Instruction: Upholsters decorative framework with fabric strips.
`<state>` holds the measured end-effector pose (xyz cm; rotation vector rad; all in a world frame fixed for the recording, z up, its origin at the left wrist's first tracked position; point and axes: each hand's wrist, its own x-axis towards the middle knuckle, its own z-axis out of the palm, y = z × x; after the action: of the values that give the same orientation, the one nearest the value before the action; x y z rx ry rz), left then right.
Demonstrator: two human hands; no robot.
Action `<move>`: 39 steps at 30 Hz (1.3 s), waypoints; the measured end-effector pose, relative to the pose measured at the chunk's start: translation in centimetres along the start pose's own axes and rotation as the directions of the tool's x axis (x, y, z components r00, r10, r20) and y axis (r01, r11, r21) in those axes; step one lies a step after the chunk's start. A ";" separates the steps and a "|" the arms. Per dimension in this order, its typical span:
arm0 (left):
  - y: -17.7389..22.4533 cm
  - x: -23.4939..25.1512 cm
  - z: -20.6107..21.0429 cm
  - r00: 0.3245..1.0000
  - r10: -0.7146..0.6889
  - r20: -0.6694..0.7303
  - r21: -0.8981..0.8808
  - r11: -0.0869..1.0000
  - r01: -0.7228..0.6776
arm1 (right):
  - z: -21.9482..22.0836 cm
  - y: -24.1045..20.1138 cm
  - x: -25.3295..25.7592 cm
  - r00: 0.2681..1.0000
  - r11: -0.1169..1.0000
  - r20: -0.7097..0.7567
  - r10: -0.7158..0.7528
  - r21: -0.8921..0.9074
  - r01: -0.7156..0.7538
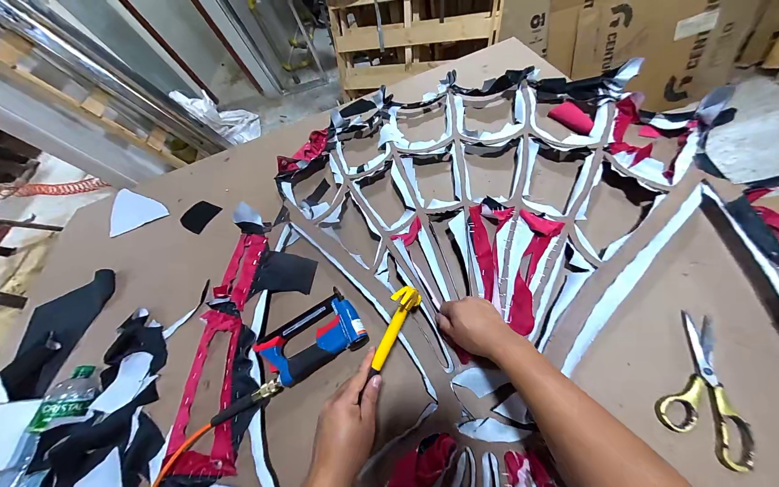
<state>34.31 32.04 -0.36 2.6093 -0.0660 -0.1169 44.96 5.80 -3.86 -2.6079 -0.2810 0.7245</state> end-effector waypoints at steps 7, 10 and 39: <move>-2.3 2.5 2.2 0.981 0.195 -0.009 0.096 0.976 -0.193 | 5.3 1.2 0.2 0.770 0.995 -0.636 -0.058 0.027 0.097; -1.4 2.7 1.0 0.965 0.246 -0.085 0.057 0.969 -0.242 | 6.1 1.2 0.5 0.673 0.994 -0.733 -0.093 -0.025 0.109; 2.1 11.0 1.6 0.918 0.393 -0.048 0.169 0.909 -0.381 | 8.7 1.8 -0.5 0.725 0.991 -0.687 0.052 -0.055 -0.123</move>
<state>45.01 28.64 -1.42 2.6946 -0.5841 0.1420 40.06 6.95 -11.17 -2.7793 0.0426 -0.2795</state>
